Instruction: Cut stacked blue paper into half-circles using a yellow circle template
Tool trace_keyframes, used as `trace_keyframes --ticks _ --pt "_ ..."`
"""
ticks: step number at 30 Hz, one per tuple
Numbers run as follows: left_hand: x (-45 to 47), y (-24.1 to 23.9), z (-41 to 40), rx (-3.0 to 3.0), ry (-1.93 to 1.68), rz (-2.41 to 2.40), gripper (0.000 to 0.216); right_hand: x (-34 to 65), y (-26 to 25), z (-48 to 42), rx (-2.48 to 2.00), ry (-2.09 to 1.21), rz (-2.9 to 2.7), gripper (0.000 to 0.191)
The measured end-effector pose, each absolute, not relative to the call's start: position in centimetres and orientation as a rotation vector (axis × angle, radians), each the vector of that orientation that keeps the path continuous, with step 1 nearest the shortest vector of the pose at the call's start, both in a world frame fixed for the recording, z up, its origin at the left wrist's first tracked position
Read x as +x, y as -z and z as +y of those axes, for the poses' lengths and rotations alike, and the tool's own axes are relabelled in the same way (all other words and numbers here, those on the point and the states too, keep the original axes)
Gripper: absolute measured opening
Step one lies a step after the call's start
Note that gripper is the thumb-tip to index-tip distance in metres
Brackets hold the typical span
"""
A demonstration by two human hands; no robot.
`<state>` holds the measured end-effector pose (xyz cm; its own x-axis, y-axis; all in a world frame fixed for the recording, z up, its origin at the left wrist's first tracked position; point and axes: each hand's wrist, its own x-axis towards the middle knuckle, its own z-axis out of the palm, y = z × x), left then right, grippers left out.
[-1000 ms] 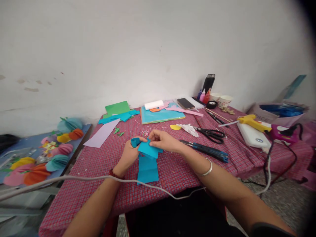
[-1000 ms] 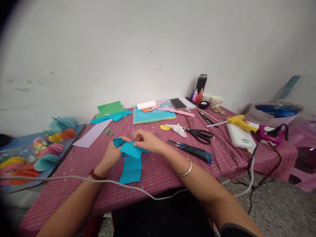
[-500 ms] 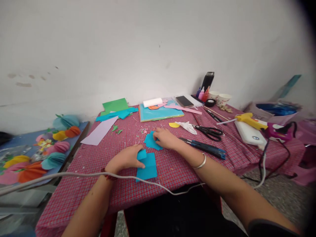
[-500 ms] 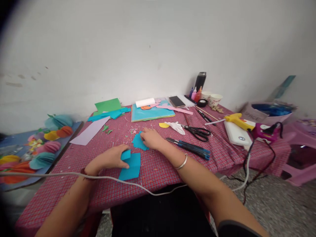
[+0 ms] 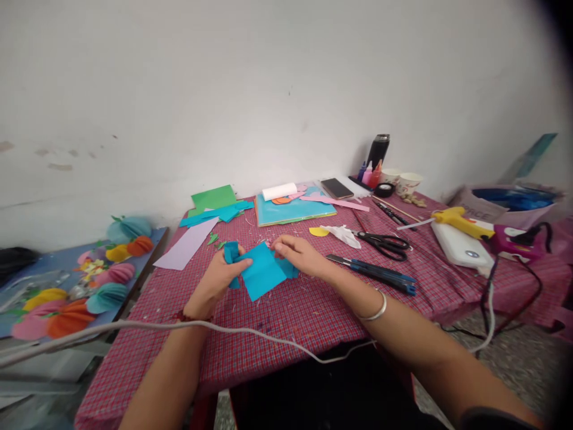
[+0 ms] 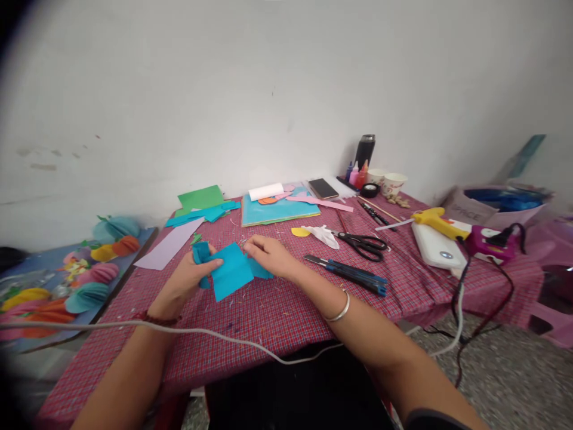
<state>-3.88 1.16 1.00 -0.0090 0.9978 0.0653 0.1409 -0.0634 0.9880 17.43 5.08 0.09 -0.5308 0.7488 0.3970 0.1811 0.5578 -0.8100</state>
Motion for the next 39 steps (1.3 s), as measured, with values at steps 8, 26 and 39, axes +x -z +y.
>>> trace_keyframes --ticks 8,26,39 --pt "-2.4 0.0 1.5 0.942 -1.250 1.085 0.042 16.3 1.5 5.5 -0.645 -1.304 -1.703 0.010" --pt "-1.8 0.3 1.5 1.188 -1.257 1.139 0.019 17.3 0.7 5.6 -0.894 -0.731 -2.195 0.007" --pt "-2.2 -0.1 1.8 0.645 -1.356 0.757 0.028 17.4 0.7 5.0 -1.113 -0.127 -2.430 0.012"
